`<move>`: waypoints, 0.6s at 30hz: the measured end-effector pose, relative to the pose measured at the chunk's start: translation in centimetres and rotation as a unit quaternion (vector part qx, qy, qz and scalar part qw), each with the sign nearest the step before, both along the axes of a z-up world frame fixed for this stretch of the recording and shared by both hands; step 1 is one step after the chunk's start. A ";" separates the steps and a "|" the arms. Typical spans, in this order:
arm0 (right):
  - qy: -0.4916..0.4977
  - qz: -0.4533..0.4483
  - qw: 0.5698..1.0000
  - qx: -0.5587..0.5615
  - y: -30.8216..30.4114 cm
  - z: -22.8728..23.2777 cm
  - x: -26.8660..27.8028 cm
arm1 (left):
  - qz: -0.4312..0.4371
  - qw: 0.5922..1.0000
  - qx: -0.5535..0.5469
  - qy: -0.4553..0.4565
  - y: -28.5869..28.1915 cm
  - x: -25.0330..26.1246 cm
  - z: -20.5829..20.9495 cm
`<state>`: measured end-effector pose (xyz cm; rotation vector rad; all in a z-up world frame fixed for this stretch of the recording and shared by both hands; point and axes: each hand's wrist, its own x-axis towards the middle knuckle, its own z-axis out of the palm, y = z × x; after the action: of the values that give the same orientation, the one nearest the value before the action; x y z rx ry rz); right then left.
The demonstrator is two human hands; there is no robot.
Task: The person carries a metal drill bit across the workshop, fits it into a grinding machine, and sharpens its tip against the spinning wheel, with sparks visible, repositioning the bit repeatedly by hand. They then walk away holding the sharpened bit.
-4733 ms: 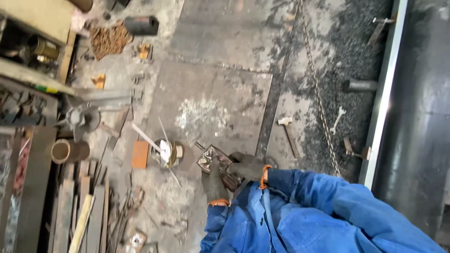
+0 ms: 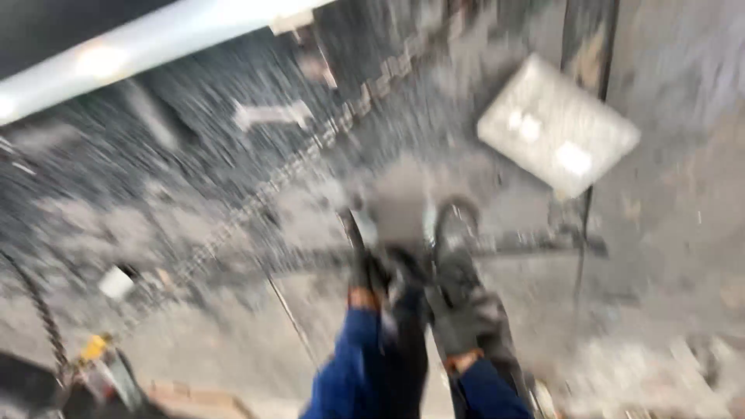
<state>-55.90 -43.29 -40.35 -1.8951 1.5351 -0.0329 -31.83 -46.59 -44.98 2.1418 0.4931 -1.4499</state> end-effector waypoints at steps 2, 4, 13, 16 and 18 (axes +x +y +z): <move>0.137 0.022 0.985 -0.102 3.8 -6.7 -1.3 | -0.029 0.998 -0.034 -0.034 -0.4 -0.9 2.9; 0.029 -0.023 0.999 -0.012 -0.4 -6.4 -3.3 | -0.041 0.997 -0.026 -0.063 -5.1 1.6 5.9; 0.161 -0.144 0.957 0.194 -31.3 -8.0 -11.6 | -0.120 0.917 -0.208 -0.318 -39.0 10.4 13.1; 0.215 -0.052 0.965 0.139 -36.1 -10.3 -14.3 | -0.202 0.859 -0.270 -0.385 -45.6 13.0 9.3; 0.225 -0.044 0.957 0.177 -38.9 -10.3 -13.9 | -0.320 0.819 -0.237 -0.414 -48.9 14.7 6.1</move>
<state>-69.84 -82.18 -50.60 -1.6107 1.7752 0.6345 -17.16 -95.45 -38.92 2.2958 -0.8875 -0.6226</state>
